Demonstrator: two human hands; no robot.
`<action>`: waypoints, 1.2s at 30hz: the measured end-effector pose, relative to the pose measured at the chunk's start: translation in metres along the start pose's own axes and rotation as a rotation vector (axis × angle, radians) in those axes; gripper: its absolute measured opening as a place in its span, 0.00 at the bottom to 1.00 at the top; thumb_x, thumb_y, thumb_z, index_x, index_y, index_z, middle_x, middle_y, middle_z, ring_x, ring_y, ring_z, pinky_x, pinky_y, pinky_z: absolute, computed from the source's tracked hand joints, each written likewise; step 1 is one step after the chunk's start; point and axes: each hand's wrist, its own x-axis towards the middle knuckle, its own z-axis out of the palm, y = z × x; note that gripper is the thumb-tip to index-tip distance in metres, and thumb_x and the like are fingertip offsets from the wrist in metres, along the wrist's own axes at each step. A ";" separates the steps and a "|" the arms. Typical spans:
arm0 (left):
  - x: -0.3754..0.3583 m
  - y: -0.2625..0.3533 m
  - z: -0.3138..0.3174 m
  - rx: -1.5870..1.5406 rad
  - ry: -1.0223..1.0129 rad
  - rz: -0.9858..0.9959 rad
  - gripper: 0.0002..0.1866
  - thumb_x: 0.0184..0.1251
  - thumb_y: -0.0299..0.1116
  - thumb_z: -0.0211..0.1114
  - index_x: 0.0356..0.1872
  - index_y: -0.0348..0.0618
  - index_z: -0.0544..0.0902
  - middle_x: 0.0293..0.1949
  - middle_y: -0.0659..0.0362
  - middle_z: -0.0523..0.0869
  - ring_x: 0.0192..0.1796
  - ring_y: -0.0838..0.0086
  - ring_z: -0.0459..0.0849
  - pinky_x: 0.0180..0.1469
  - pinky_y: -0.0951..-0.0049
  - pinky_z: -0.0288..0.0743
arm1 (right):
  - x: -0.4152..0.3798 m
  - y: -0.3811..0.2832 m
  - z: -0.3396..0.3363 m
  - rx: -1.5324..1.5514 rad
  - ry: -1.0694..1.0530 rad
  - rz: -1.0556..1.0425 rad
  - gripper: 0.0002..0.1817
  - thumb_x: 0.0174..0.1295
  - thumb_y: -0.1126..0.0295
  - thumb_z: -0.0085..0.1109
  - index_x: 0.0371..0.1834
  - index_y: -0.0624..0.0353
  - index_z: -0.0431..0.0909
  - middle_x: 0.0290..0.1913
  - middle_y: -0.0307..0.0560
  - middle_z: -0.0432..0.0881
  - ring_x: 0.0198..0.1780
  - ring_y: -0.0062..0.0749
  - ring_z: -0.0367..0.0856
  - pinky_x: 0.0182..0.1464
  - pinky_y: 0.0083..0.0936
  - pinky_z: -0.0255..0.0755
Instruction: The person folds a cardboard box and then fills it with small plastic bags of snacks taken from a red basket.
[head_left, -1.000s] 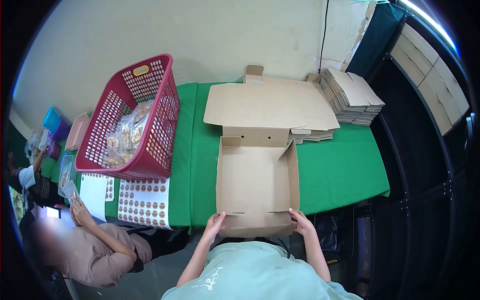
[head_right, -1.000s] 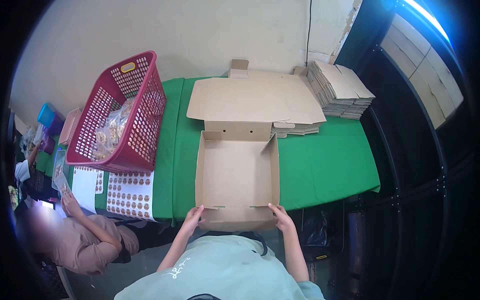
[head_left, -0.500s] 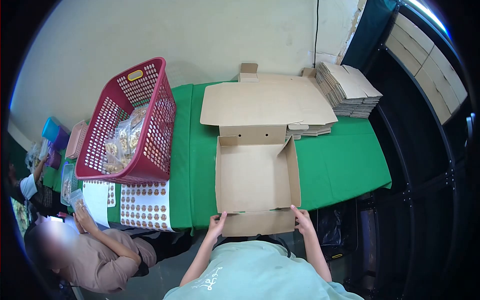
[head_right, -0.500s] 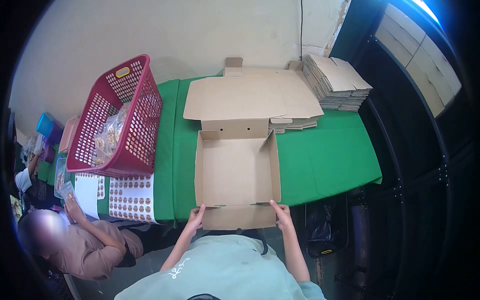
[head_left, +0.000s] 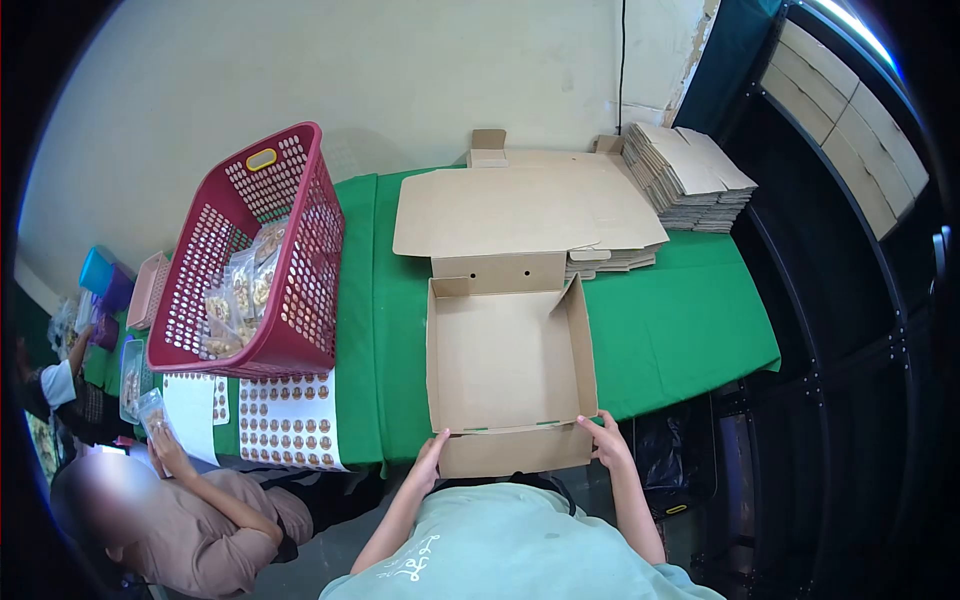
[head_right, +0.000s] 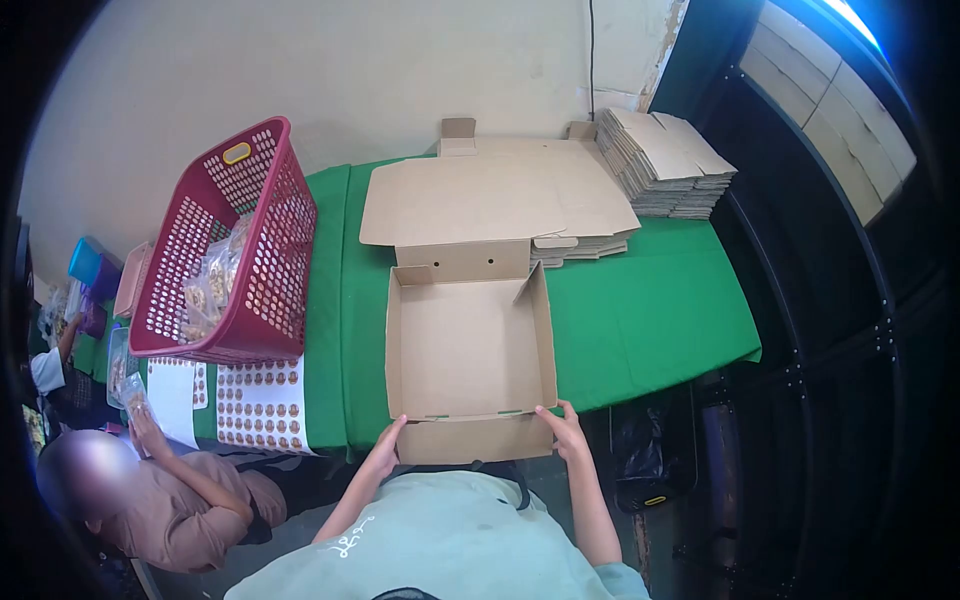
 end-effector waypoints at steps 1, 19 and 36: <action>0.000 -0.001 0.001 -0.052 -0.058 0.046 0.43 0.49 0.64 0.60 0.53 0.33 0.62 0.51 0.47 0.72 0.62 0.63 0.63 0.62 0.64 0.56 | 0.000 -0.001 0.001 -0.020 0.011 -0.004 0.32 0.53 0.60 0.63 0.58 0.53 0.56 0.52 0.56 0.69 0.53 0.53 0.70 0.45 0.64 0.62; -0.009 0.020 0.017 0.059 0.132 0.200 0.29 0.65 0.44 0.46 0.62 0.41 0.54 0.57 0.48 0.64 0.61 0.65 0.63 0.61 0.66 0.57 | -0.008 -0.022 -0.006 -0.220 -0.087 0.023 0.28 0.59 0.51 0.53 0.53 0.62 0.62 0.49 0.55 0.71 0.42 0.46 0.77 0.43 0.50 0.71; -0.028 0.048 -0.017 0.139 -0.315 -0.004 0.40 0.61 0.43 0.57 0.69 0.56 0.42 0.61 0.53 0.64 0.57 0.64 0.69 0.51 0.48 0.66 | 0.028 -0.017 -0.011 -0.411 -0.156 0.046 0.30 0.64 0.54 0.43 0.64 0.57 0.50 0.52 0.58 0.69 0.43 0.47 0.77 0.37 0.48 0.76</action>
